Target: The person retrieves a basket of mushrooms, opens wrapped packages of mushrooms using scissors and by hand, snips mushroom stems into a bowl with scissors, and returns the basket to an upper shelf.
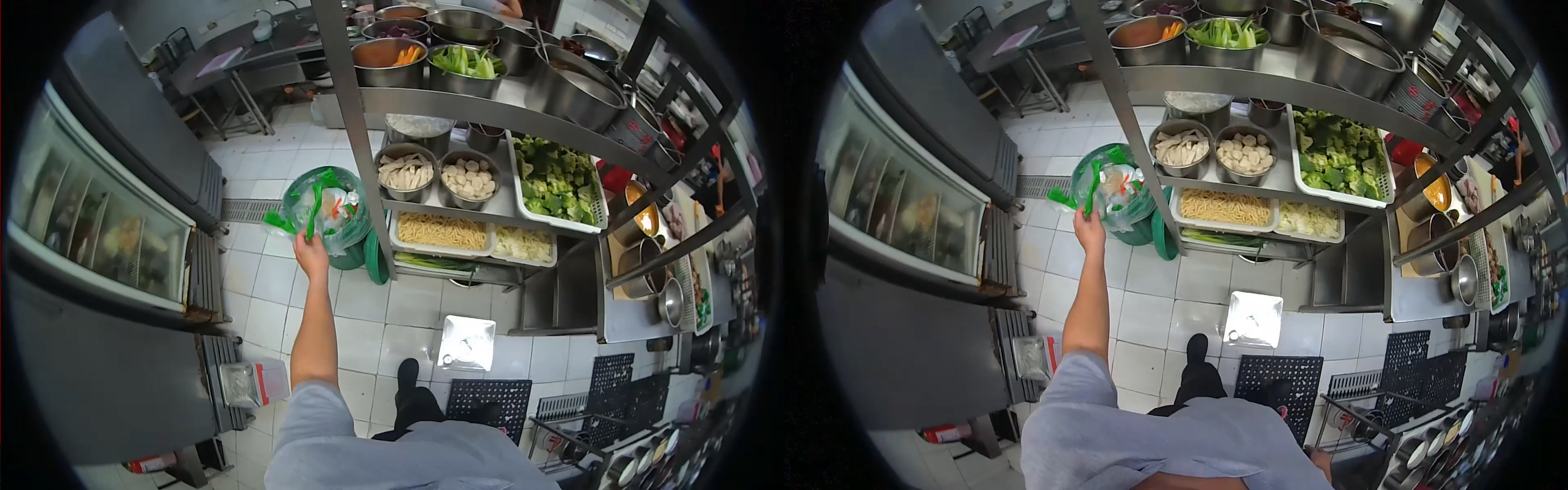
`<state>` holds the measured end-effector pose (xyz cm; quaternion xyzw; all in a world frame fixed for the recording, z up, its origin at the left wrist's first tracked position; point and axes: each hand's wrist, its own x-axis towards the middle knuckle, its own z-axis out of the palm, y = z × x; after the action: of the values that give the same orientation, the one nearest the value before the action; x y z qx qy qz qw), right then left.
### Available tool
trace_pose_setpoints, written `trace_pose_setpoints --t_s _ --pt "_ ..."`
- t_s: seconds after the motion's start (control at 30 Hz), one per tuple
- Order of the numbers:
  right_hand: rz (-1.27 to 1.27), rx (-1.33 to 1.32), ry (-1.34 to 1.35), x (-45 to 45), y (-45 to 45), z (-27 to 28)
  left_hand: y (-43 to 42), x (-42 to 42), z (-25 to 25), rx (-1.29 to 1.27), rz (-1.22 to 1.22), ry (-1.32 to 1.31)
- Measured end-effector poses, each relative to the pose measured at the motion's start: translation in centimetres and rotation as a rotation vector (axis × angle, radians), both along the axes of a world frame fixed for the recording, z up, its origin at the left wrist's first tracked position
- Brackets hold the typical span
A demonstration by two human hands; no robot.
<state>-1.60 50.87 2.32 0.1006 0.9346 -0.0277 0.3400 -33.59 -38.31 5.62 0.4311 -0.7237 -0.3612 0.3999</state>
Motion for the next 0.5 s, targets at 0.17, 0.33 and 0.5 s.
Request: trace_pose_setpoints --t_s 0.17,0.33,0.5 --pt "-0.585 -0.161 -0.160 -0.2 -4.4 3.1 -6.0 -6.9 -1.2 -0.445 -0.081 -0.182" --pt "-0.160 -0.216 -0.064 2.9 -0.5 -2.6 1.8 -6.1 7.4 0.535 -0.443 0.446" --pt "0.122 -0.372 0.027 -1.1 -10.8 6.4 12.9 0.0 30.3 0.692 -1.532 1.344"
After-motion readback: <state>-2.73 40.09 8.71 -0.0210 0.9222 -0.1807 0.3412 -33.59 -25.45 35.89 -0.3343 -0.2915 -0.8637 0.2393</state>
